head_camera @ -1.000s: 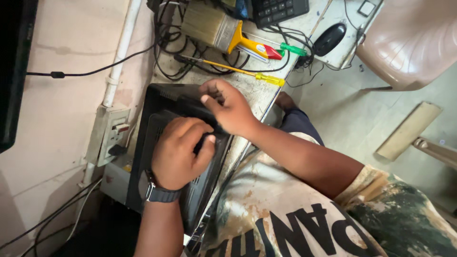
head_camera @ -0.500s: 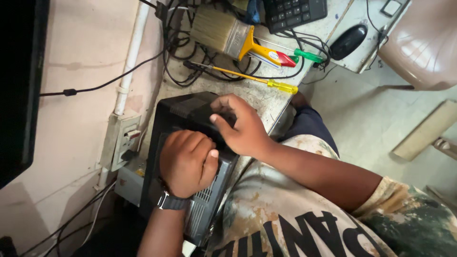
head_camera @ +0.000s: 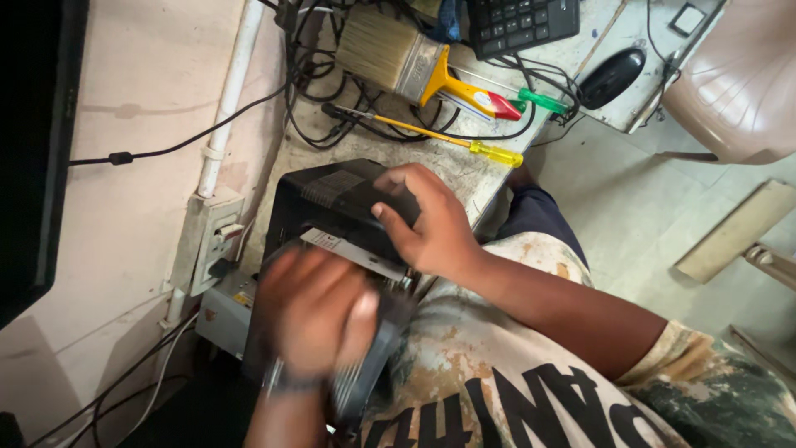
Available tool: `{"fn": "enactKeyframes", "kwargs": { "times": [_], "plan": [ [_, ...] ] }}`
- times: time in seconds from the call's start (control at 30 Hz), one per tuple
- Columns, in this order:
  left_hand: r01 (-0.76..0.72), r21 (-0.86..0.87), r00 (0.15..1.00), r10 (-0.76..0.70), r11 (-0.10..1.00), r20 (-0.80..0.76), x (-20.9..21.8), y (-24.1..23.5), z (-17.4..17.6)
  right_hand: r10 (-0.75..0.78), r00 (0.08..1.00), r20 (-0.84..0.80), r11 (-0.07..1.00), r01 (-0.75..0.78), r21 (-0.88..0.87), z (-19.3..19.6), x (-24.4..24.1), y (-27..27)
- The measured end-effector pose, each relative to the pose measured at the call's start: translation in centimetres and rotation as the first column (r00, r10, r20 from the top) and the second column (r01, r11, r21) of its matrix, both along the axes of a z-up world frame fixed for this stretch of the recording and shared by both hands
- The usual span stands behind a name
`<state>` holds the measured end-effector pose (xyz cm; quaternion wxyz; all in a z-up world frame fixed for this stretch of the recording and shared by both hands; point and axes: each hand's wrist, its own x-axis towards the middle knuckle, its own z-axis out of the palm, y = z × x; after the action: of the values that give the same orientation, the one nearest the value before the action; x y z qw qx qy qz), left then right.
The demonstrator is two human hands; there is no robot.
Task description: The person uses a yellow screwdriver to remove screws from a black computer case, then removes the side panel. They use a brush to clean the inside of the panel and the exterior of the case.
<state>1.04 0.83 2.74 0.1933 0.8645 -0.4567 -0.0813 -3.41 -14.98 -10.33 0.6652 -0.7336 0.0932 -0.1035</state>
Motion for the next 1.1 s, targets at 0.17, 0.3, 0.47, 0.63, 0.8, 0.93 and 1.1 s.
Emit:
{"fn": "enactKeyframes", "kwargs": {
  "times": [0.17, 0.3, 0.47, 0.63, 0.8, 0.93, 1.1],
  "plan": [
    [-0.170, -0.071, 0.983, 0.164, 0.983, -0.087, -1.8, 1.1, 0.8, 0.011, 1.000, -0.011, 1.000, -0.011, -0.026, -0.5, -1.2, 1.2],
    [-0.077, -0.084, 0.989, 0.066, 0.993, -0.133, 0.3, 0.2, 1.4, -0.016, 0.999, 0.032, 0.999, 0.018, -0.043, -0.6, 0.9, 0.3],
    [-0.070, -0.078, 0.994, 0.063, 0.994, -0.088, -0.1, 0.0, 1.4, 0.053, 0.997, -0.048, 0.994, -0.049, 0.095, -2.2, 0.2, 0.6],
    [-0.317, -0.159, 0.946, 0.324, 0.935, 0.017, -3.9, 4.7, 3.0, 0.064, 0.996, -0.060, 0.991, -0.056, 0.123, -3.2, 0.4, 0.7],
    [-0.754, -0.394, 0.579, 0.815, 0.526, -0.021, -11.6, 10.2, -1.2, 0.121, 0.992, -0.041, 0.993, -0.121, 0.005, -3.1, 0.9, -0.1],
    [-0.795, -0.606, 0.310, 0.858, -0.002, -0.410, -17.4, 11.5, -7.8, 0.211, 0.959, 0.188, 0.937, -0.143, -0.320, -0.1, 0.4, -1.1],
    [-0.737, -0.674, 0.310, 0.856, -0.059, -0.414, -20.7, 10.0, -10.7, 0.538, 0.840, -0.070, 0.796, -0.533, -0.286, 4.7, 0.1, -2.8]
  ]
}}
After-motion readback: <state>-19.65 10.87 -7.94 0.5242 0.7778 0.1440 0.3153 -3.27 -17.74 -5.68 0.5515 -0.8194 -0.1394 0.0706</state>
